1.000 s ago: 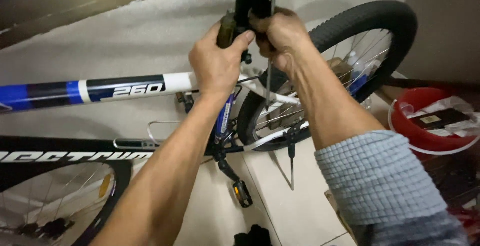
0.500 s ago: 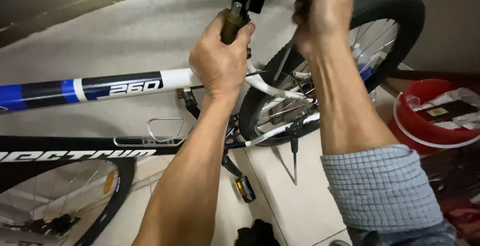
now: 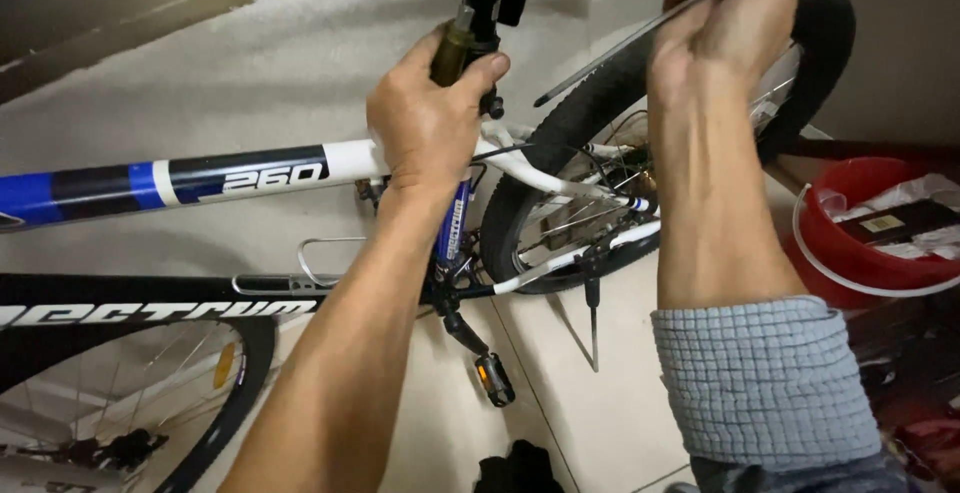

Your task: The person uses a screwdriver and an Allen wrench to adjust the bicycle's seat post and handlebar stem. They tighten bolts on the seat clamp and the headset area while the bicycle is positioned on a tiled floor.

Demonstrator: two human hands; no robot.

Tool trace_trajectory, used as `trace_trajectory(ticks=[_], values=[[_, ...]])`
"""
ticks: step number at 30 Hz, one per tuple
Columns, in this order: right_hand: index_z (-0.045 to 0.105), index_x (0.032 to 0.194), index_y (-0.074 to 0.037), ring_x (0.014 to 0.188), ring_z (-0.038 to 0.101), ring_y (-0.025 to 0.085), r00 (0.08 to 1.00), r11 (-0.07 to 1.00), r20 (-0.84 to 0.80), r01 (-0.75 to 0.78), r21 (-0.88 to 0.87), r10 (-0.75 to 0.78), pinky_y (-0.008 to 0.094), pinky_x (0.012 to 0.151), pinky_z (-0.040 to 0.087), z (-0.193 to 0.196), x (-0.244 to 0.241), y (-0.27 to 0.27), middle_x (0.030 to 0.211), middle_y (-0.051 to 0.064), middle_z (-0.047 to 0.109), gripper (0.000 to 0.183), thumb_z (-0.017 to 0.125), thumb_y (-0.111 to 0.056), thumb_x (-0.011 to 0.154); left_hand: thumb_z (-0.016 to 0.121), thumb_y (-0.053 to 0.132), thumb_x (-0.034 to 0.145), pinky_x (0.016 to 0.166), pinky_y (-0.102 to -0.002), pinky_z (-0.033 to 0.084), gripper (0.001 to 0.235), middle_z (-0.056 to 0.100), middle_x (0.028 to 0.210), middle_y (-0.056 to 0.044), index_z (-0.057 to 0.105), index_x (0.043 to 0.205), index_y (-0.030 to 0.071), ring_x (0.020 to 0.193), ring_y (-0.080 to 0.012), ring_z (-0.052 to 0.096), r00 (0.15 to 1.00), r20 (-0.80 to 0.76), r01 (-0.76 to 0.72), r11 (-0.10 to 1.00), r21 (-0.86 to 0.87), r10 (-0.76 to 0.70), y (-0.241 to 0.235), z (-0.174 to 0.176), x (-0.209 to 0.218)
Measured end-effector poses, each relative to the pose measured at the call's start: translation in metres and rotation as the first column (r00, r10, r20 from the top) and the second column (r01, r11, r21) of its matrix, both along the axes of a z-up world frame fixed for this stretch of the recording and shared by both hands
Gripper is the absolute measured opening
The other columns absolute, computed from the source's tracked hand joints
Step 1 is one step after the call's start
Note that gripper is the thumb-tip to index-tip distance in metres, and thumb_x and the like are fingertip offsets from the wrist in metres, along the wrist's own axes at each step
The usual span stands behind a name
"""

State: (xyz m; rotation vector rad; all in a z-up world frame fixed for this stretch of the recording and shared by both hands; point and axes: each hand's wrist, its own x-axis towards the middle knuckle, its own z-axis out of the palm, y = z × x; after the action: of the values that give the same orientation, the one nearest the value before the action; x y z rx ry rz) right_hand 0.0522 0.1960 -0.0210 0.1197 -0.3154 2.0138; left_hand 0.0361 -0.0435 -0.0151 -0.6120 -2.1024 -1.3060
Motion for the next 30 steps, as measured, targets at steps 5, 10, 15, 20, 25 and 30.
trace_trajectory(ticks=[5,10,15,20,25,30], values=[[0.062,0.108,-0.005,0.069,0.059,0.025,0.995,0.994,0.061,-0.080,0.072,0.076,0.035,0.066,0.047,-0.014,-0.005,-0.042,0.081,0.019,0.068,0.028,0.055,-0.030,0.096,0.082,0.037,0.079,0.067,-0.025,0.055,0.020,0.072,0.076,0.008,0.077,0.084,0.019,0.074,-0.0081,0.066,0.967,0.212,0.133,0.989,0.061,-0.143,-0.013,0.013,0.003],[0.060,0.112,-0.004,0.077,0.056,0.026,0.989,0.969,0.052,-0.143,0.199,0.136,0.035,0.070,0.045,-0.025,-0.002,-0.079,0.086,0.018,0.061,0.030,0.047,-0.029,0.102,0.082,0.041,0.076,0.087,-0.033,0.061,0.031,0.073,0.091,0.005,0.073,0.093,0.017,0.089,-0.0135,0.072,0.896,0.419,0.145,0.988,0.045,-0.151,-0.018,0.029,-0.004],[0.065,0.118,-0.006,0.085,0.065,0.025,0.958,0.846,0.277,-0.208,0.491,0.074,0.039,0.082,0.055,-0.030,0.007,-0.107,0.091,0.011,0.068,0.035,0.056,-0.033,0.099,0.082,0.036,0.082,0.068,-0.027,0.044,0.024,0.056,0.075,0.007,0.065,0.078,0.019,0.074,-0.0105,0.052,0.942,0.230,0.261,0.964,-0.046,-0.244,-0.016,0.041,-0.010],[0.069,0.127,-0.009,0.083,0.067,0.017,0.817,0.756,0.565,-0.298,0.583,-0.114,0.034,0.080,0.060,-0.023,0.010,-0.121,0.101,0.007,0.075,0.041,0.064,-0.031,0.093,0.079,0.028,0.080,0.055,-0.023,0.052,0.018,0.068,0.078,0.005,0.072,0.093,0.018,0.066,-0.0079,0.061,0.914,0.289,0.293,0.956,0.017,-0.285,-0.010,0.045,-0.008],[0.075,0.116,-0.019,0.075,0.069,0.009,0.660,0.660,0.663,-0.327,0.677,-0.353,0.029,0.073,0.058,-0.003,0.019,-0.127,0.085,0.000,0.076,0.035,0.062,-0.039,0.092,0.076,0.019,0.084,0.042,-0.025,0.048,0.017,0.060,0.071,0.000,0.065,0.095,0.012,0.050,-0.0102,0.053,0.850,0.329,0.390,0.911,0.134,-0.412,-0.008,0.038,-0.018],[0.079,0.090,-0.017,0.063,0.065,0.009,0.646,0.620,0.627,-0.291,0.729,-0.434,0.027,0.061,0.050,-0.001,0.016,-0.126,0.069,-0.001,0.071,0.024,0.065,-0.037,0.091,0.075,0.020,0.081,0.046,-0.026,0.047,0.022,0.066,0.073,-0.003,0.062,0.095,0.010,0.050,-0.0122,0.056,0.822,0.386,0.391,0.908,0.152,-0.419,-0.011,0.042,-0.015]])
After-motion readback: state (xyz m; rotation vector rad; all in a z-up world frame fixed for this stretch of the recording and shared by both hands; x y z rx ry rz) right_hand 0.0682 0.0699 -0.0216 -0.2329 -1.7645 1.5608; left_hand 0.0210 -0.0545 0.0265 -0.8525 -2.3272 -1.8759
